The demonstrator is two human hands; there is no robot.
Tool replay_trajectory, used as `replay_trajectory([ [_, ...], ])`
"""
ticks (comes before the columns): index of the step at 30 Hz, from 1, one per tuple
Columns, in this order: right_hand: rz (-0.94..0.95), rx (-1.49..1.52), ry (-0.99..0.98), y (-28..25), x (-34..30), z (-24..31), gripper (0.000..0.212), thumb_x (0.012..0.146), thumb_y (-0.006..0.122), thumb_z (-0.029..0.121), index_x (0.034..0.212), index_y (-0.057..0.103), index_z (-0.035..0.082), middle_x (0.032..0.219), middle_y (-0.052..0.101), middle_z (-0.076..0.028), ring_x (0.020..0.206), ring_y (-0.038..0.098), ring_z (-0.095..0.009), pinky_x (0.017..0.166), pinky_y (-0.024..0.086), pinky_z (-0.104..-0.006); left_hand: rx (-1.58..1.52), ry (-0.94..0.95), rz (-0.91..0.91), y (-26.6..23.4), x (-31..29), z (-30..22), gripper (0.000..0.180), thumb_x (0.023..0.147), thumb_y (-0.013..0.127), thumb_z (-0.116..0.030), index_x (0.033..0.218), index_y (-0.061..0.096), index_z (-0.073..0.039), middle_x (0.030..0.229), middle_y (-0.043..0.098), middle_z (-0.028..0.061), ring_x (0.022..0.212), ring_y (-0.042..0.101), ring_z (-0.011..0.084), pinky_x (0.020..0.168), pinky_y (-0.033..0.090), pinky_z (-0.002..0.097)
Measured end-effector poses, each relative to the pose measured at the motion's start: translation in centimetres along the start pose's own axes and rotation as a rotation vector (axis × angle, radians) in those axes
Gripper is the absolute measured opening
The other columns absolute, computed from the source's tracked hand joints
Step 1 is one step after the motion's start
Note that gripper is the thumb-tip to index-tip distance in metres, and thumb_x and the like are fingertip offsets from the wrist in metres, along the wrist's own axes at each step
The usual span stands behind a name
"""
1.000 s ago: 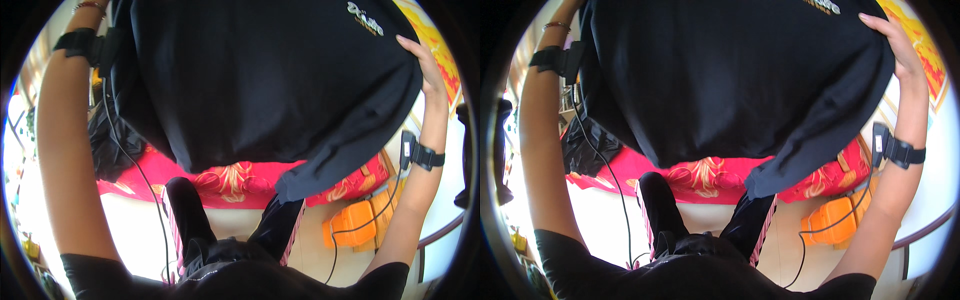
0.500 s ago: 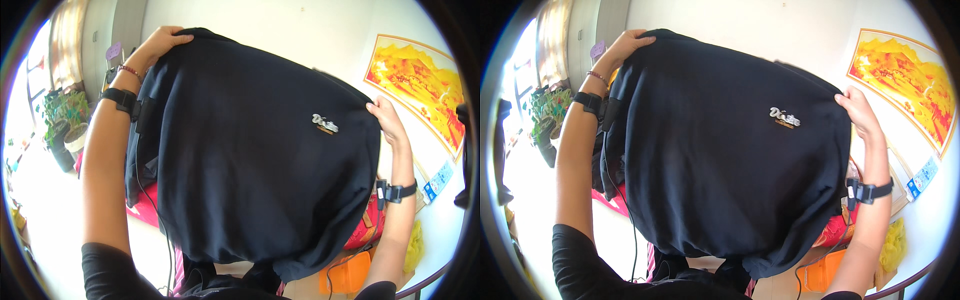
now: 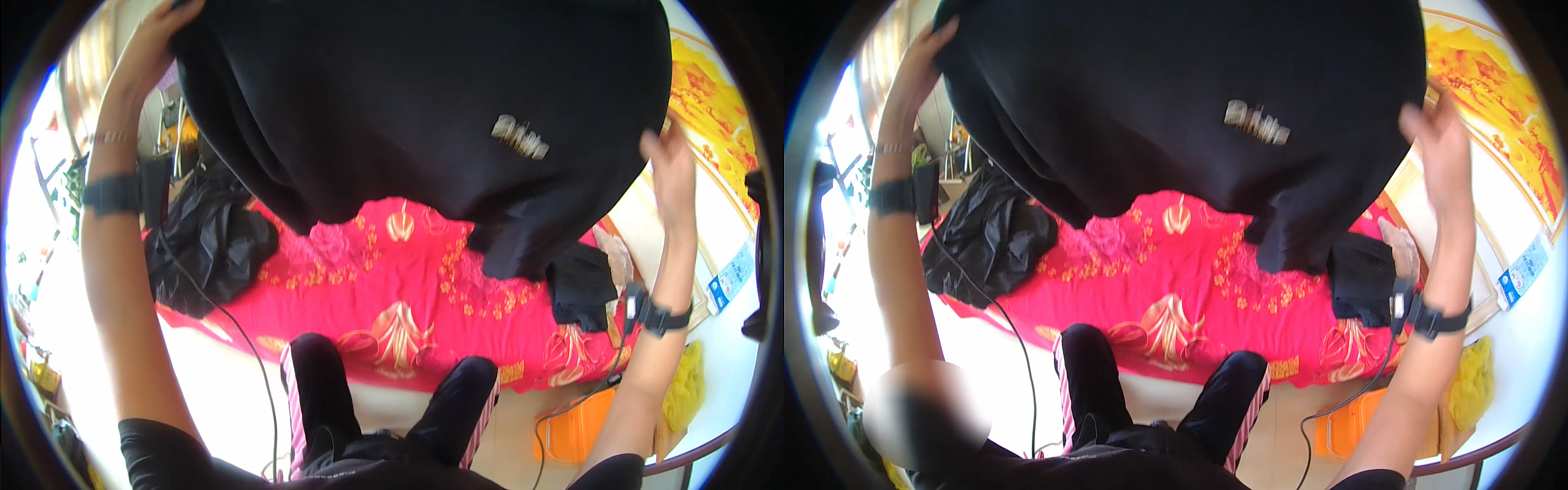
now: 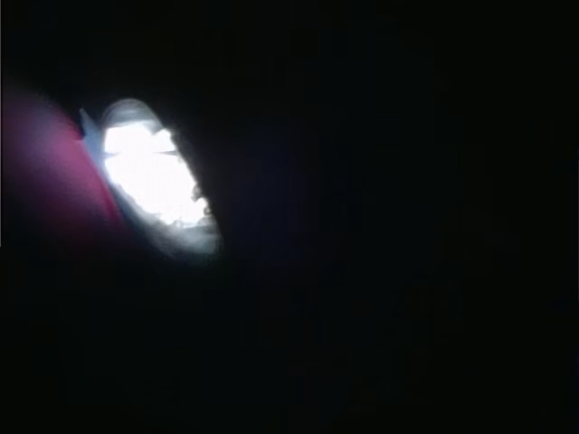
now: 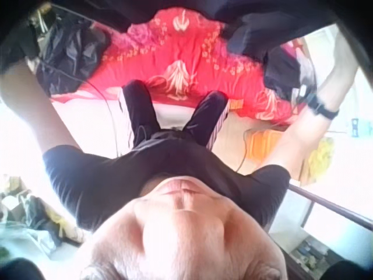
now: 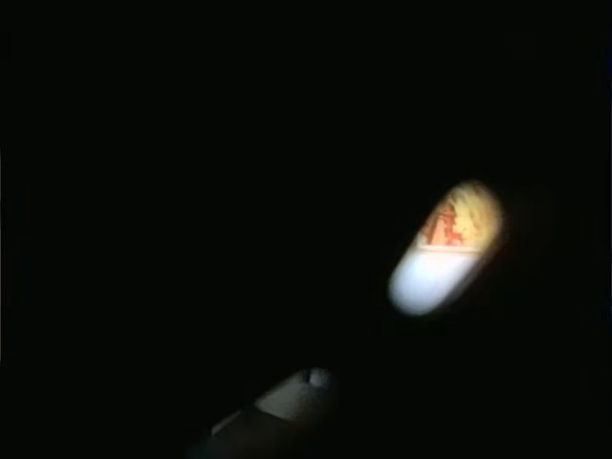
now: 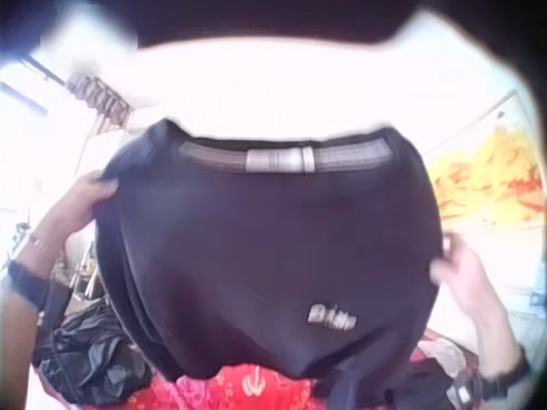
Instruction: The person folds multiple black shirts on a red floral bedspread. They lay each shirt flat, fold the sleeves inward, fold the body in half, and then fold it again into a compact rectangle before stacking the finished pieces.
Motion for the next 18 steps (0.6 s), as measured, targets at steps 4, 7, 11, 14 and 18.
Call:
replay_trajectory([
  [4,0.646,-0.051,0.178,8.6,-17.4,-2.7,0.065,0.075,0.063,-0.013,0.137,0.057,0.007,0.118,0.062,-0.016,0.108,0.063,-0.027,0.09,0.051,-0.0368,0.267,-0.063,0.713,3.6,-17.9,6.7,0.015,0.066,0.063,0.009,0.076,0.067,-0.001,0.09,0.072,0.0069,0.092,0.067,0.0185,0.081,0.051,0.0302],
  [7,0.972,-0.148,0.13,13.8,-29.5,-2.6,0.074,0.064,0.054,-0.02,0.131,0.064,0.011,0.091,0.058,-0.013,0.088,0.06,-0.031,0.08,0.051,-0.0394,0.409,-0.163,0.826,6.2,-32.7,11.9,0.018,0.059,0.056,0.013,0.071,0.063,0.002,0.083,0.07,0.0121,0.082,0.067,0.0283,0.078,0.053,0.033],
  [11,1.24,-0.183,0.394,16.4,-39.9,-4.0,0.064,0.07,0.058,-0.017,0.122,0.071,0.019,0.088,0.053,-0.009,0.091,0.059,-0.028,0.08,0.051,-0.0394,0.523,-0.142,0.918,9.5,-47.4,13.3,0.018,0.063,0.059,0.014,0.073,0.062,-0.001,0.088,0.067,0.0098,0.092,0.062,0.0308,0.082,0.05,0.0367],
  [14,1.152,-0.188,0.425,15.6,-40.9,-4.1,0.04,0.071,0.064,-0.012,0.102,0.069,0.013,0.092,0.052,-0.008,0.091,0.059,-0.028,0.079,0.051,-0.0398,0.594,-0.41,0.692,8.0,-52.9,13.6,0.031,0.064,0.067,0.011,0.09,0.06,-0.003,0.103,0.059,0.0132,0.102,0.057,0.0342,0.097,0.045,0.0416],
  [18,1.079,-0.311,0.357,14.5,-40.1,-3.9,0.025,0.063,0.069,-0.008,0.083,0.06,0.006,0.1,0.053,-0.009,0.104,0.056,-0.03,0.088,0.049,-0.0406,0.669,-0.445,0.632,6.6,-55.1,12.5,0.046,0.063,0.076,0.002,0.106,0.062,-0.005,0.121,0.057,0.0143,0.119,0.053,0.035,0.103,0.042,0.0454],
])
Point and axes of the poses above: each hand's wrist, its own x-axis towards the middle knuckle, its own y-axis out of the palm, z = x × y, the point moved 8 cm from there along x, towards the middle knuckle
